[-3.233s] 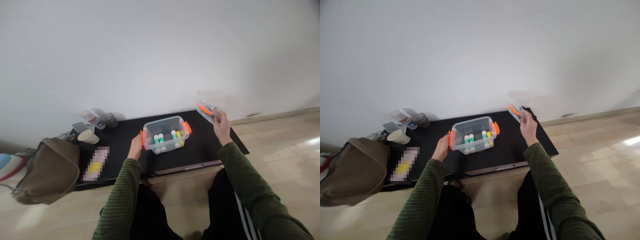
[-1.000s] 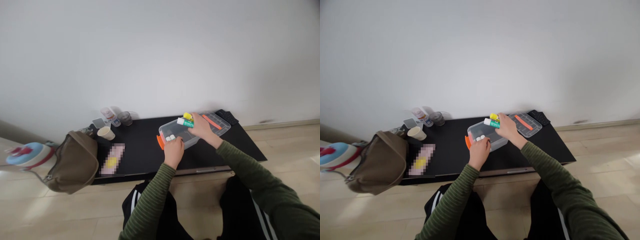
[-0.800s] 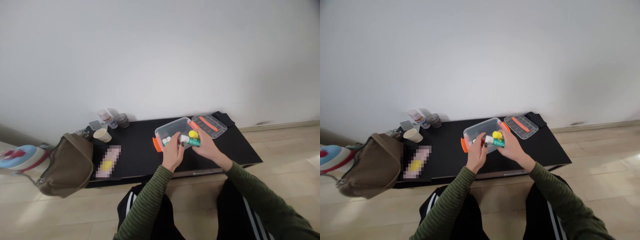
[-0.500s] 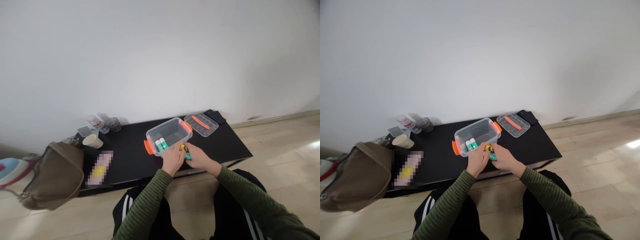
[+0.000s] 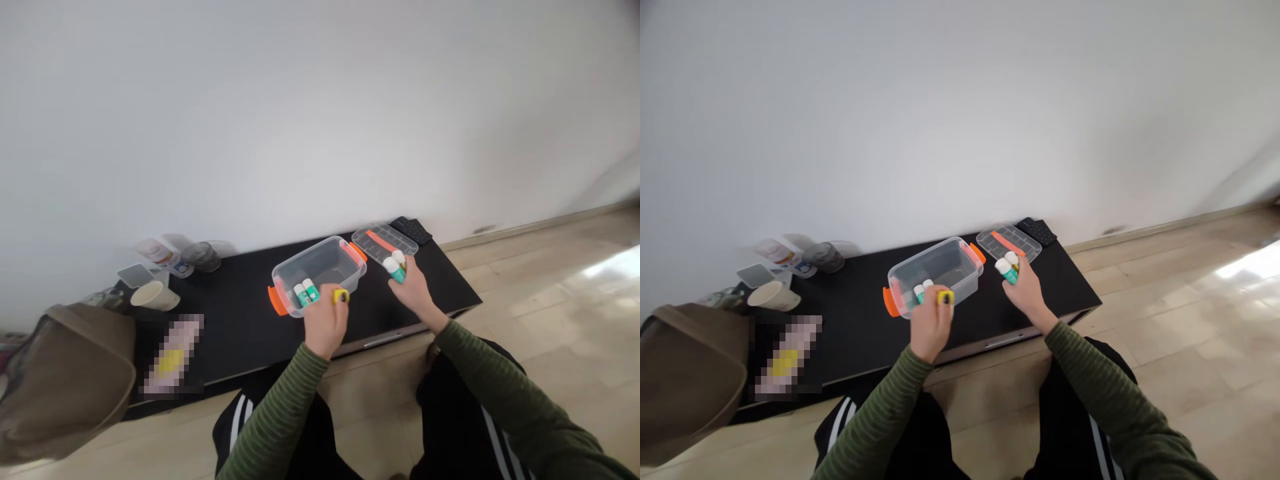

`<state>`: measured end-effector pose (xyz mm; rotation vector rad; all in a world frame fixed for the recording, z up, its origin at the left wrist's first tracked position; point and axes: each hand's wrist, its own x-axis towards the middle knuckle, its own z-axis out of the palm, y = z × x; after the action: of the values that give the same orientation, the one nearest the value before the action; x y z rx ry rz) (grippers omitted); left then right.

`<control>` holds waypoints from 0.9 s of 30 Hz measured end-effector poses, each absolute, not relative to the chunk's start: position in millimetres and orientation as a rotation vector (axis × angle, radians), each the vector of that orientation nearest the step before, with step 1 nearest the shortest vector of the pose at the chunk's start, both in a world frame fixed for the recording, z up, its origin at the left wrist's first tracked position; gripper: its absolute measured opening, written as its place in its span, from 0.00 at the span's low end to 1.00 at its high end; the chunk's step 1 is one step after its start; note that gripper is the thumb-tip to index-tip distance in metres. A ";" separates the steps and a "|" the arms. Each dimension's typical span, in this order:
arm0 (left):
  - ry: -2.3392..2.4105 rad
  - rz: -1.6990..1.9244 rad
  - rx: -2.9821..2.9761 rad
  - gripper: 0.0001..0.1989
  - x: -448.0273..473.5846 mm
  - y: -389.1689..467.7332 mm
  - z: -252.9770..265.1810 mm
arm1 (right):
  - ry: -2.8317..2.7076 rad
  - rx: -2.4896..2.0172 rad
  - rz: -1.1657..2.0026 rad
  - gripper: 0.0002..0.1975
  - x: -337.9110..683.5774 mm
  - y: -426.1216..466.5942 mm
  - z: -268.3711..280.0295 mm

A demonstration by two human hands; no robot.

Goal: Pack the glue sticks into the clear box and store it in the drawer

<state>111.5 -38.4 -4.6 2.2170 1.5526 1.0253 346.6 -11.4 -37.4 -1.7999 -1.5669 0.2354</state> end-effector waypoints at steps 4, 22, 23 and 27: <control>1.415 0.280 2.542 0.16 139.2 -39.5 -27.5 | -1.436 -2.014 0.645 0.22 363.7 7.6 -54.1; 1.685 0.031 2.540 0.14 187.6 0.5 -102.9 | -1.855 -2.183 0.372 0.27 322.4 38.6 -93.7; 1.704 0.049 2.519 0.14 190.8 1.9 -103.0 | -1.870 -2.173 0.360 0.27 322.7 39.6 -92.7; 1.724 0.140 2.469 0.16 202.7 6.2 -100.4 | -1.911 -2.152 0.367 0.25 326.2 42.7 -87.3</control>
<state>202.7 6.2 -100.4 2.4690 1.7239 0.1402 326.2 42.7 -87.3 -2.1517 -1.9114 0.3665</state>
